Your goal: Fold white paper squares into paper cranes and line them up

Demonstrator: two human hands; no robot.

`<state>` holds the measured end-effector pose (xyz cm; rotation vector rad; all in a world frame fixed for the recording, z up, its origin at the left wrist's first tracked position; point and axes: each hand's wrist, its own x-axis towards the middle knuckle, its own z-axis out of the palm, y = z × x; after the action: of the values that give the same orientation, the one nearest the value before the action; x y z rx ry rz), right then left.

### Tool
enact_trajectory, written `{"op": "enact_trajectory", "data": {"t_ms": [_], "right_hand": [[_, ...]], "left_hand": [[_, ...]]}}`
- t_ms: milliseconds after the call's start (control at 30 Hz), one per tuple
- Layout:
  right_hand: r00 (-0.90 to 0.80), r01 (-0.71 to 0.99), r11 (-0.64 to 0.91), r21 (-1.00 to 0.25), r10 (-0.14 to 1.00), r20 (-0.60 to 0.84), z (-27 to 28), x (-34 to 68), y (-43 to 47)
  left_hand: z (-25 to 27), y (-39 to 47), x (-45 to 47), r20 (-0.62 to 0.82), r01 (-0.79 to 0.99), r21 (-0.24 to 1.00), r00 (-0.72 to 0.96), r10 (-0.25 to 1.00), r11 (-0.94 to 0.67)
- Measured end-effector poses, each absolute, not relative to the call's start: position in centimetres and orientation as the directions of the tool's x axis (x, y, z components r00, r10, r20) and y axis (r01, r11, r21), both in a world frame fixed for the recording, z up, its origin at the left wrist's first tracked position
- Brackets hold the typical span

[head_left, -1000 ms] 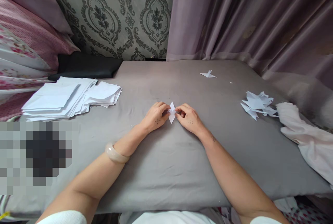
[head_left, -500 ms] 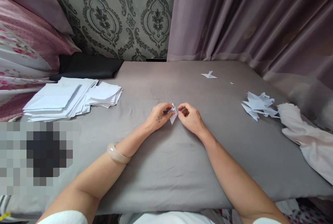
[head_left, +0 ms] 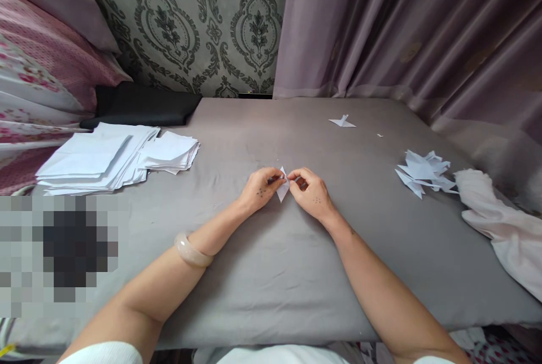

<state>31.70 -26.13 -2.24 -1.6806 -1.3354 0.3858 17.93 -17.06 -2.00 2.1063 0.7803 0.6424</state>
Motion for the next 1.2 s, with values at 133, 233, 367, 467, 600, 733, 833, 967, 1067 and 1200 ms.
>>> {"op": "enact_trajectory", "data": {"t_ms": [133,233,367,467,600,733,833,967,1067,1200], "right_hand": [[0.394,0.54,-0.036,-0.841,0.894,0.214,-2.0,31.6,-26.0],[0.422,0.487,-0.099,-0.868,0.896,0.135,-1.6,31.4,-25.9],[0.444,0.438,-0.145,-0.887,0.893,0.073,-1.1,31.2,-25.7],[0.456,0.416,-0.158,-0.895,0.888,0.055,-0.9,31.1,-25.5],[0.478,0.408,-0.17,-0.897,0.877,0.052,-1.1,31.1,-25.2],[0.502,0.404,-0.191,-0.895,0.864,0.042,-1.4,31.1,-25.0],[0.516,0.407,-0.22,-0.887,0.856,0.024,-1.3,31.1,-24.9],[0.543,0.416,-0.269,-0.869,0.839,0.0,-0.9,30.8,-24.8],[0.556,0.433,-0.294,-0.852,0.831,-0.004,-0.6,30.6,-24.7],[0.553,0.419,-0.292,-0.86,0.833,-0.014,-0.7,30.7,-24.6]], "left_hand": [[-1.7,-17.2,17.9,0.173,0.323,0.803,0.678,0.714,-0.501],[-1.6,-17.2,17.9,0.17,0.328,0.798,0.682,0.711,-0.506],[-1.6,-17.2,17.9,0.177,0.334,0.789,0.681,0.711,-0.516],[-1.7,-17.1,17.9,0.199,0.325,0.775,0.688,0.697,-0.542],[-1.8,-17.0,17.9,0.221,0.311,0.765,0.694,0.685,-0.563],[-1.8,-17.0,17.9,0.232,0.312,0.762,0.687,0.689,-0.568],[-1.8,-17.1,17.9,0.233,0.309,0.765,0.685,0.69,-0.565],[-1.8,-17.1,17.9,0.238,0.3,0.772,0.682,0.692,-0.561],[-1.8,-17.1,17.9,0.246,0.295,0.767,0.687,0.684,-0.571],[-1.8,-17.1,17.9,0.239,0.292,0.77,0.692,0.681,-0.567]]}}
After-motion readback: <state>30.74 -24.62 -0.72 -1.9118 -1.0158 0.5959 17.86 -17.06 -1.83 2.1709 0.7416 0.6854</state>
